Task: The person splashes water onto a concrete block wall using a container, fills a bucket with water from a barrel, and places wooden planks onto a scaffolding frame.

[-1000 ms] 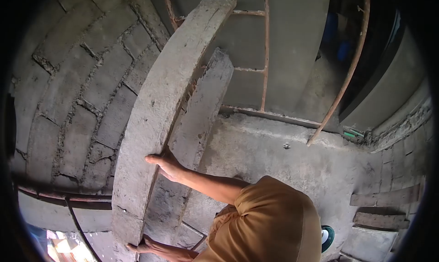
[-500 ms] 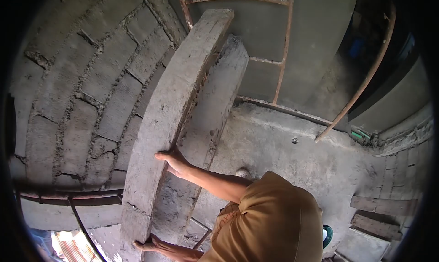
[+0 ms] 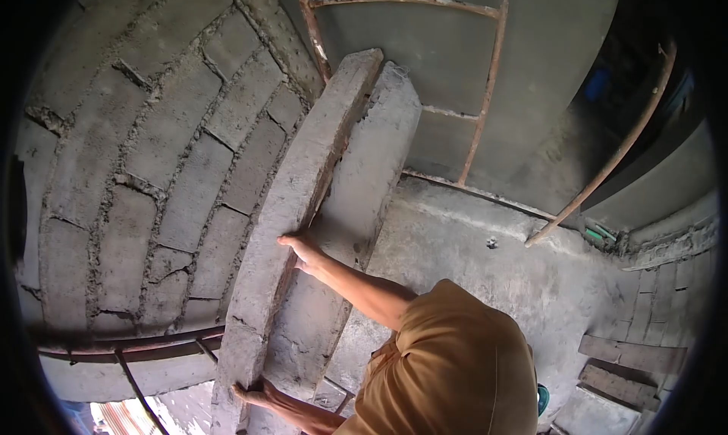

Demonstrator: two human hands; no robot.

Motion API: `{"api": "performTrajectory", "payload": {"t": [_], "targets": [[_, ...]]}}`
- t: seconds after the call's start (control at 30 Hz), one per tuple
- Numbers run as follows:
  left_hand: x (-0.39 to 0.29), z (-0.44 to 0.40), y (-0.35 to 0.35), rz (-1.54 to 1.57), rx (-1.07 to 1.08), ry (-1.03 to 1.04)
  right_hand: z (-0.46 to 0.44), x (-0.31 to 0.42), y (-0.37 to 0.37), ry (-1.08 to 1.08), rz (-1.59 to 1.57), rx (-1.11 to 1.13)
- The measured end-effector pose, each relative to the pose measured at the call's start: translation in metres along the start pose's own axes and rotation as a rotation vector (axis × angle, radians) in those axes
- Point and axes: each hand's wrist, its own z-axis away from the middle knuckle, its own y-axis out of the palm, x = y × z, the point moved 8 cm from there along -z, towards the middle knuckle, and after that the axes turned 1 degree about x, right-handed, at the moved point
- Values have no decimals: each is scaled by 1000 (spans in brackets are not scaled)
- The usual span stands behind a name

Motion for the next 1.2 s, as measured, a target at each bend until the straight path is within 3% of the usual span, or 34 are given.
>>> {"api": "performTrajectory", "payload": {"t": [0.3,0.4,0.53,0.6,0.7,0.77,0.8,0.87,0.9,1.0,1.1,1.2], "targets": [[34,0,39,-20,23,-27,-32,30,-12,-35,-19,-75],[36,-7,27,-26,-32,-40,-31,24,-20,-4,-2,-140],[48,-24,12,25,-30,-87,-30,20,-8,10,-42,-64],[60,-24,4,65,-76,-208,-14,17,-16,57,177,-254],[67,-25,16,95,29,-274,20,19,-9,77,241,-202],[65,-7,44,16,-42,-354,18,14,-2,139,182,-23],[76,-37,7,33,-40,-343,18,14,-3,156,156,-70],[74,-37,13,38,-117,-309,16,16,-3,168,166,-127],[77,-42,2,58,-192,-317,14,15,1,186,225,-20],[87,-59,-7,165,-185,-263,14,19,9,151,173,-115],[92,-62,-13,174,-273,-251,10,17,13,167,246,-52],[90,-62,-1,205,-205,-225,8,17,16,210,213,-63]]}}
